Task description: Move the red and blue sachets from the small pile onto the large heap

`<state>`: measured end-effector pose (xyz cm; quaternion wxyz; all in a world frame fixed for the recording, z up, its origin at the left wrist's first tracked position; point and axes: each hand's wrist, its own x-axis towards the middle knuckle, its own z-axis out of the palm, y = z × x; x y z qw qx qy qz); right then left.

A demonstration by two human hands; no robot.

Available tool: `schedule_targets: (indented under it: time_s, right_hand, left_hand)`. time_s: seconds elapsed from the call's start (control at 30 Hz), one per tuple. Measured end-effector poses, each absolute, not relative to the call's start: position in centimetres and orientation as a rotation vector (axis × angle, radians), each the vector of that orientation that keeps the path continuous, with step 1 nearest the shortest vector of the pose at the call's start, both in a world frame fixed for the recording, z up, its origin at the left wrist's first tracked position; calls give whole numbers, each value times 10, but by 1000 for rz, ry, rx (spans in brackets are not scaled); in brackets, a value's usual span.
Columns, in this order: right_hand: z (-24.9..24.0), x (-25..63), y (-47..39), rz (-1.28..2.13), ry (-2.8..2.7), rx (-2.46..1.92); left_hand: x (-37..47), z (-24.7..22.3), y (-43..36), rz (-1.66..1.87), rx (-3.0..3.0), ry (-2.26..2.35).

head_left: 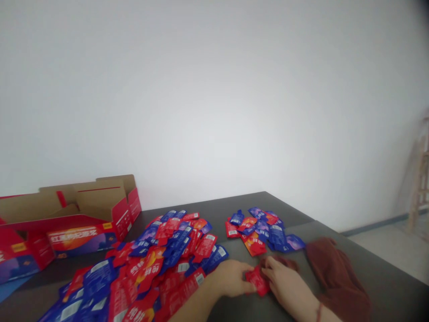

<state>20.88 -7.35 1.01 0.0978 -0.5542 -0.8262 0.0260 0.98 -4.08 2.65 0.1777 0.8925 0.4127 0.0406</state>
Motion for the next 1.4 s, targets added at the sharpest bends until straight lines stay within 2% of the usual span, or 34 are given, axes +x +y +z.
schedule_targets:
  time_s: [0.2,0.5,0.63,0.83,1.17,1.4]
  right_hand:
    - [-8,192,-80,74,-2574,-1415]
    - [-20,235,-49,-165,-2288,-1685]
    - [-29,225,-48,-222,-2286,-1671]
    - [-25,200,-54,-30,-2417,-1429]
    - [-13,231,-49,-151,-2251,-1819]
    - [-2,204,-61,20,-2436,-1595]
  left_hand:
    - [14,13,-42,109,2682,1284]
    - [16,13,-40,196,2957,1253]
    - [23,2,-39,203,3066,1246]
    - [25,-15,-28,235,3081,1220]
    - [28,-11,-32,176,3091,1138]
    - [37,1,-46,150,3055,1252]
